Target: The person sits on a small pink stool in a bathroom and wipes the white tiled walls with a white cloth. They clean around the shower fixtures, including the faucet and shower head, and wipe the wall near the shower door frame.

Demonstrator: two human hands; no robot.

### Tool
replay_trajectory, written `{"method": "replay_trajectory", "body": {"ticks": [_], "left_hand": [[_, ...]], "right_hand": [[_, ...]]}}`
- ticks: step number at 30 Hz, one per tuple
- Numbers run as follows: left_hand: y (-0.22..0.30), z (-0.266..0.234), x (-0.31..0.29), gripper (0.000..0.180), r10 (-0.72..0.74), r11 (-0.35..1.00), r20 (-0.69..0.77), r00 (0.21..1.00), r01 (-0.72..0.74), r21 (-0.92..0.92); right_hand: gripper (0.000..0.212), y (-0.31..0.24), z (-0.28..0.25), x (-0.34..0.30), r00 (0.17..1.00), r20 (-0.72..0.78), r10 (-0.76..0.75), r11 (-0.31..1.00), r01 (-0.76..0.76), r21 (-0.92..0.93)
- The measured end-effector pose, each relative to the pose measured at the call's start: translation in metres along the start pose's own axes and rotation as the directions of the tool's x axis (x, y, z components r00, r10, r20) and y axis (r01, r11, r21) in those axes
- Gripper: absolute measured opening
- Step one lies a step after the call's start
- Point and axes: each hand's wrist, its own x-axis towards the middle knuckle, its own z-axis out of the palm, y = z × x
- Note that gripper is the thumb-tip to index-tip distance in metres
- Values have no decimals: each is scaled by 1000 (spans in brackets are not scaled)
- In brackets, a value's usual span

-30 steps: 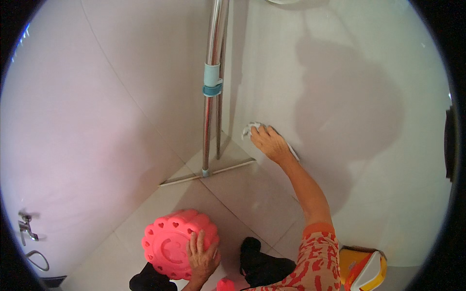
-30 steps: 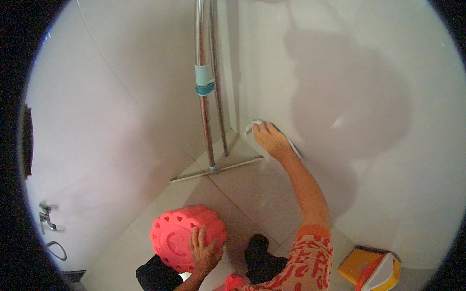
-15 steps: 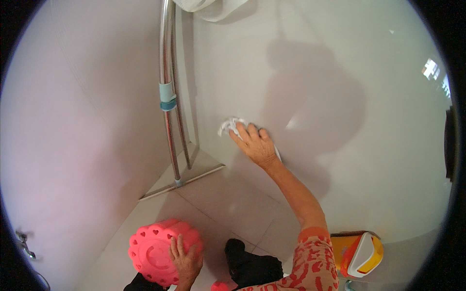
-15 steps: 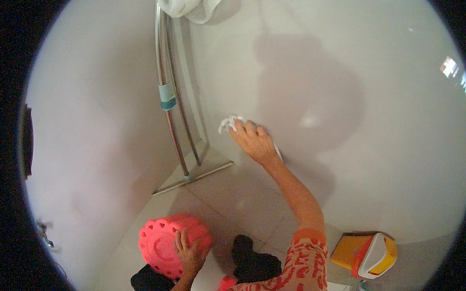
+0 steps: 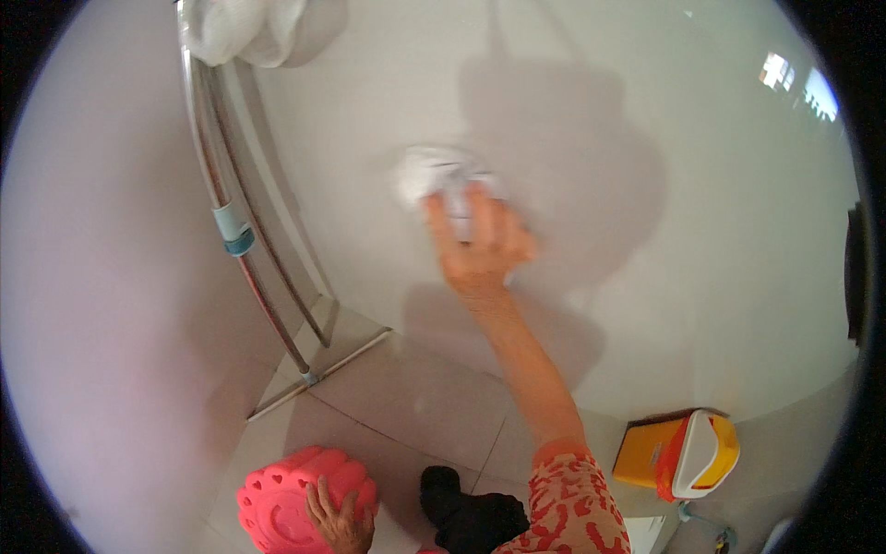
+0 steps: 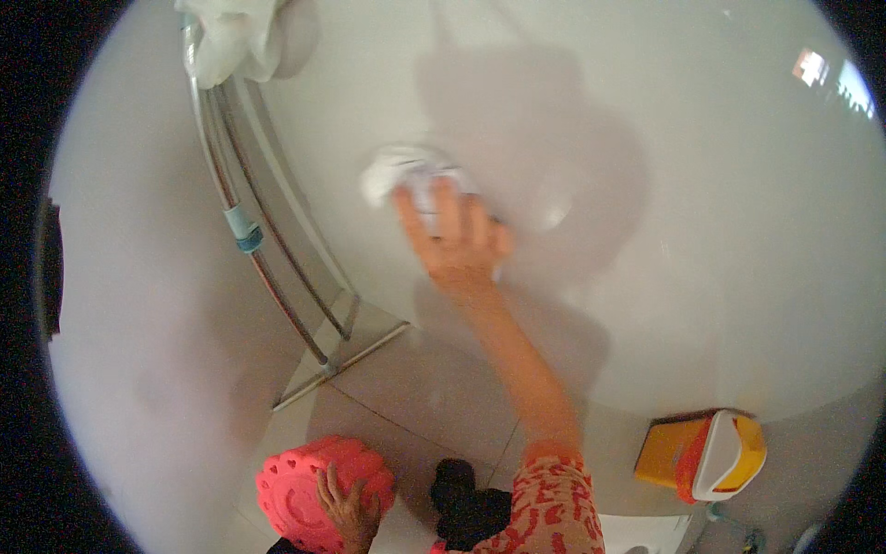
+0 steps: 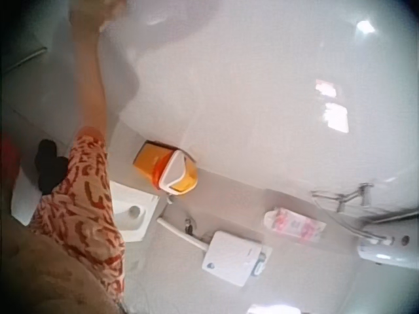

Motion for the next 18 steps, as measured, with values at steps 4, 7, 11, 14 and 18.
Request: {"method": "replay_trajectory", "body": {"ticks": [4, 7, 11, 14, 18], "left_hand": [[2, 7, -3, 33, -27, 993, -16, 999, 25, -118], [-4, 22, -9, 29, -42, 987, -39, 998, 35, -158], [-3, 23, -10, 27, -35, 990, -72, 997, 25, -137], [-3, 21, -11, 27, -20, 993, -76, 997, 11, -118], [-5, 23, -12, 29, -7, 991, -81, 997, -4, -134]], "right_hand": [[41, -17, -1, -14, 947, 254, -197, 980, 181, 85], [41, -2, -6, -19, 984, 126, -128, 984, 109, 143], [33, 38, -41, -23, 994, 111, -7, 998, 0, 57], [26, 76, -64, -31, 999, 47, 12, 998, -10, -54], [24, 131, -102, -50, 998, 58, 15, 982, -4, -188]]}}
